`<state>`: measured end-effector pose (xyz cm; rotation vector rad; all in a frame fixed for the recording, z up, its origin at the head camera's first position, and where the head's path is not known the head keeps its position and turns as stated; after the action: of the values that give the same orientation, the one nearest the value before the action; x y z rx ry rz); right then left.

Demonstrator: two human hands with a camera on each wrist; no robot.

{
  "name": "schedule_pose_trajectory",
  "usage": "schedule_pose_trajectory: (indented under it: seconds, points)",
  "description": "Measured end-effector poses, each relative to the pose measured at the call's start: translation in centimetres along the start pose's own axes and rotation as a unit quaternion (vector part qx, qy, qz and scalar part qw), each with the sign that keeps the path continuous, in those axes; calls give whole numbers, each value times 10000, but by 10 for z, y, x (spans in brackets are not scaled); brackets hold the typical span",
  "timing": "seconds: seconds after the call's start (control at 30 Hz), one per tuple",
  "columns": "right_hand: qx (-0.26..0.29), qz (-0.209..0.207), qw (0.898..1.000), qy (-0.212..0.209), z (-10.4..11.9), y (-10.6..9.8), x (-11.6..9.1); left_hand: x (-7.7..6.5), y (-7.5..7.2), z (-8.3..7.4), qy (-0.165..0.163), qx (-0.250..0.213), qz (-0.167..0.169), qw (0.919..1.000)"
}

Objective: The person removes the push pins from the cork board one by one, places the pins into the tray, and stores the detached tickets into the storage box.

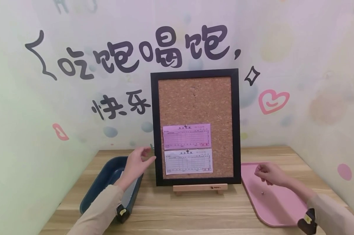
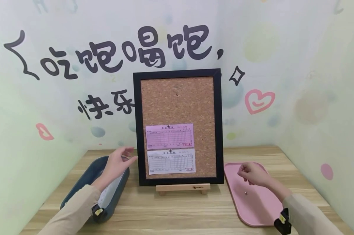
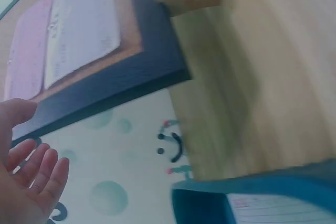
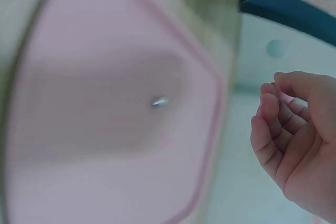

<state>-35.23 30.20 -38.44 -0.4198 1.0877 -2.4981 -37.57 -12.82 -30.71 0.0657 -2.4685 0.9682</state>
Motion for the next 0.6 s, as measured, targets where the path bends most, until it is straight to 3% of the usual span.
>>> schedule_pose_trajectory:
  seconds: [0.1, 0.37, 0.6]
  points:
    - [-28, 37, 9999, 98, 15, -7, 11, 11, -2, -9, 81, -120, -67, 9999]
    - [-171, -37, 9998, -106, 63, -24, 37, 33, -12, -35, 357, -55, -310, 9989]
    - [-202, 34, 9998, -29, 92, -28, 59, 48, -14, -52, 630, -31, -471, 9969]
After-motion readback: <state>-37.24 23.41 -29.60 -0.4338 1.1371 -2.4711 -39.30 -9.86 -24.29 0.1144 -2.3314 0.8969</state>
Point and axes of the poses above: each hand's wrist, its own x-axis towards the middle knuckle, its own y-axis out of the palm, z = x × y, the point moved 10 cm from there along x, towards the middle knuckle, and after that the axes turned 2 degrees about z, right-handed, at the moved point
